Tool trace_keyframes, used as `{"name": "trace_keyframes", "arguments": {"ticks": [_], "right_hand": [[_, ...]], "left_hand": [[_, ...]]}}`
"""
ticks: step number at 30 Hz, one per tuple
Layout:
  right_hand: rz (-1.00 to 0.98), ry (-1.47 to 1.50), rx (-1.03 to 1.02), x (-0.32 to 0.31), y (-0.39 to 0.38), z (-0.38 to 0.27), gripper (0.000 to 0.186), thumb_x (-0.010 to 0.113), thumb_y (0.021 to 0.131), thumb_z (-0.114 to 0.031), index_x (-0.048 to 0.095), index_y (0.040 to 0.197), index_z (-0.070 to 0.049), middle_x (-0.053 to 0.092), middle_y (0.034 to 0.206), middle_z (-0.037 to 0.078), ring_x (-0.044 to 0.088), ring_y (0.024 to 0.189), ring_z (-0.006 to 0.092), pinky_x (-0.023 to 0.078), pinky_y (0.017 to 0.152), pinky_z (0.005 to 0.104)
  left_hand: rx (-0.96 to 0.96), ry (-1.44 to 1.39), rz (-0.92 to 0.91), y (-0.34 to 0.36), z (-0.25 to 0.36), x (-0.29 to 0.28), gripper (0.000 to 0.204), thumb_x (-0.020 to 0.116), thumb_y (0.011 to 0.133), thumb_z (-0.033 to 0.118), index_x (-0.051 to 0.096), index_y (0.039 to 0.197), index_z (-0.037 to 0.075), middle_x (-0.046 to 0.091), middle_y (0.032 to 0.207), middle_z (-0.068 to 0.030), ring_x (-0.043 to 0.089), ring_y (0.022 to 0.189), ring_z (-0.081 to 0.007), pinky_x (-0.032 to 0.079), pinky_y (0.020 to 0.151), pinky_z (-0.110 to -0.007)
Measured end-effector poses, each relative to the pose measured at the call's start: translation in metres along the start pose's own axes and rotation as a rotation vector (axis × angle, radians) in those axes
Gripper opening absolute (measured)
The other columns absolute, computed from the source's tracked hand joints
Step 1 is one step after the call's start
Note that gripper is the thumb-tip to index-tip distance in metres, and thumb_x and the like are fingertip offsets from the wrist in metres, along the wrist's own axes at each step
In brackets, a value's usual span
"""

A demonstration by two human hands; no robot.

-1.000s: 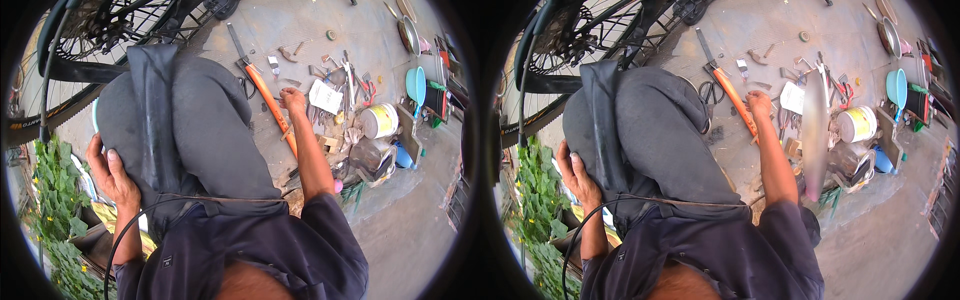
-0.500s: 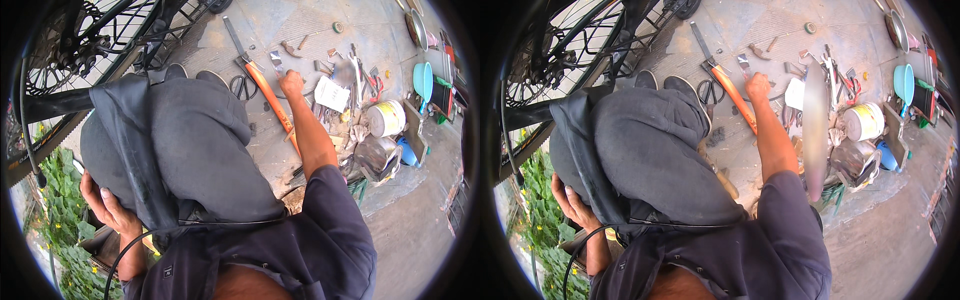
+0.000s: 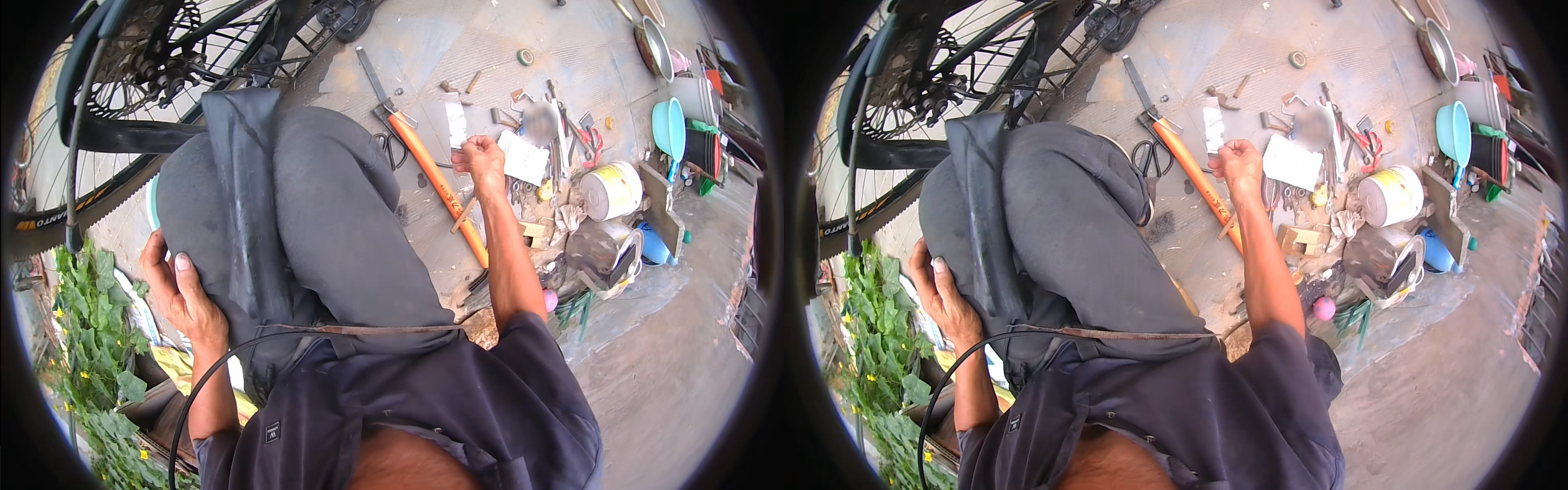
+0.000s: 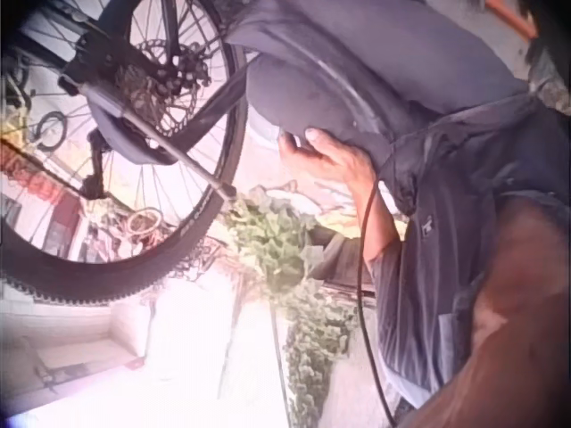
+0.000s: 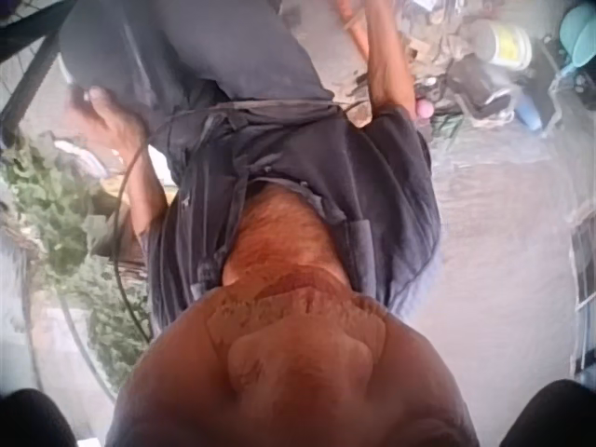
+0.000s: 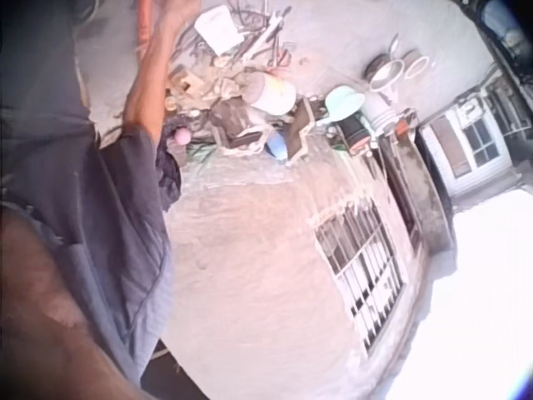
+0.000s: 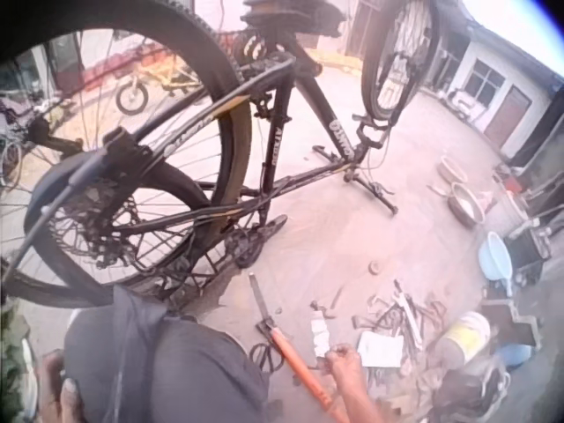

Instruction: The person opens a can of rubber cement, applies it to a punctured bicycle inner tube, and then applies a patch to the tube. The person uses a small metal tool to open the can and their fingers to apply the cement.

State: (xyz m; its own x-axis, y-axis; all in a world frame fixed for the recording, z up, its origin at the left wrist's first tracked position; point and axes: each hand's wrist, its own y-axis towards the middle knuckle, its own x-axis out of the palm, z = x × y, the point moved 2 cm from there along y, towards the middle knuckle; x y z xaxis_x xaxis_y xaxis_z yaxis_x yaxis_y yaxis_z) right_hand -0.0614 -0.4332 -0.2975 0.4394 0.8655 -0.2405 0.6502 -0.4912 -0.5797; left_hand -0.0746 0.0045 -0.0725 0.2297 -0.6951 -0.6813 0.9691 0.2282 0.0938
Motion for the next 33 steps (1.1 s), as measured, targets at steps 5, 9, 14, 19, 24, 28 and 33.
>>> {"name": "trace_keyframes", "arguments": {"ticks": [5,9,14,19,24,28,33], "right_hand": [[-0.103,0.278,-0.154,-0.004,-0.077,-0.081,0.027,0.063,0.088,-0.002,0.055,0.112,0.004,0.066,0.084,0.011,0.066,0.071,0.0159,0.054,0.062,0.0268],[-0.139,0.248,-0.402,-0.004,-0.133,-0.138,0.034,0.063,0.087,0.004,0.056,0.121,0.003,0.067,0.090,0.009,0.065,0.075,0.0147,0.053,0.065,0.0259],[-0.077,0.185,-0.786,-0.006,-0.199,-0.180,0.022,0.068,0.084,0.009,0.064,0.103,-0.001,0.065,0.094,0.003,0.059,0.084,0.0078,0.048,0.072,0.0221],[-0.018,-0.022,-1.349,0.005,-0.242,-0.208,0.031,0.065,0.074,0.018,0.065,0.098,-0.001,0.066,0.094,0.009,0.062,0.084,0.0155,0.049,0.076,0.0266],[-0.099,-0.036,-1.468,0.015,-0.270,-0.210,0.038,0.055,0.072,0.023,0.061,0.101,0.000,0.063,0.101,0.013,0.062,0.096,0.0236,0.049,0.088,0.0350],[-0.118,-0.052,-1.504,0.021,-0.279,-0.206,0.038,0.053,0.074,0.024,0.059,0.103,0.000,0.061,0.105,0.015,0.062,0.101,0.0244,0.050,0.093,0.0368],[-0.074,-0.002,-1.517,0.033,-0.280,-0.204,0.037,0.063,0.071,0.020,0.063,0.100,-0.003,0.066,0.100,0.012,0.063,0.090,0.0236,0.050,0.082,0.0345]], "left_hand": [[-0.017,-0.155,-0.029,0.006,0.001,-0.001,0.032,0.053,0.100,0.010,0.054,0.129,-0.003,0.054,0.128,-0.0124,0.054,0.117,-0.0199,0.040,0.105,-0.034],[-0.048,-0.359,0.020,0.021,-0.004,-0.015,0.030,0.056,0.100,0.008,0.055,0.128,-0.003,0.061,0.122,-0.0123,0.056,0.117,-0.0203,0.042,0.105,-0.035],[0.101,-0.571,0.003,0.021,0.047,-0.041,0.025,0.056,0.100,0.009,0.060,0.121,-0.004,0.064,0.117,-0.0139,0.064,0.108,-0.0229,0.049,0.096,-0.035],[-0.015,-0.920,-0.433,-0.005,0.101,-0.040,0.030,0.051,0.103,0.021,0.060,0.116,-0.005,0.067,0.106,-0.0169,0.070,0.092,-0.0248,0.057,0.076,-0.033],[-0.263,-0.967,-0.842,-0.026,0.124,-0.019,0.042,0.047,0.105,0.035,0.057,0.121,-0.003,0.067,0.108,-0.0176,0.070,0.095,-0.0256,0.058,0.077,-0.034],[-0.148,-0.974,-0.905,-0.033,0.138,-0.012,0.044,0.049,0.104,0.036,0.056,0.122,-0.003,0.066,0.112,-0.0172,0.067,0.103,-0.0239,0.056,0.085,-0.034],[-0.206,-1.124,-1.005,-0.036,0.147,-0.005,0.038,0.056,0.101,0.030,0.057,0.121,-0.003,0.068,0.106,-0.0136,0.067,0.102,-0.0206,0.054,0.087,-0.034]]}}
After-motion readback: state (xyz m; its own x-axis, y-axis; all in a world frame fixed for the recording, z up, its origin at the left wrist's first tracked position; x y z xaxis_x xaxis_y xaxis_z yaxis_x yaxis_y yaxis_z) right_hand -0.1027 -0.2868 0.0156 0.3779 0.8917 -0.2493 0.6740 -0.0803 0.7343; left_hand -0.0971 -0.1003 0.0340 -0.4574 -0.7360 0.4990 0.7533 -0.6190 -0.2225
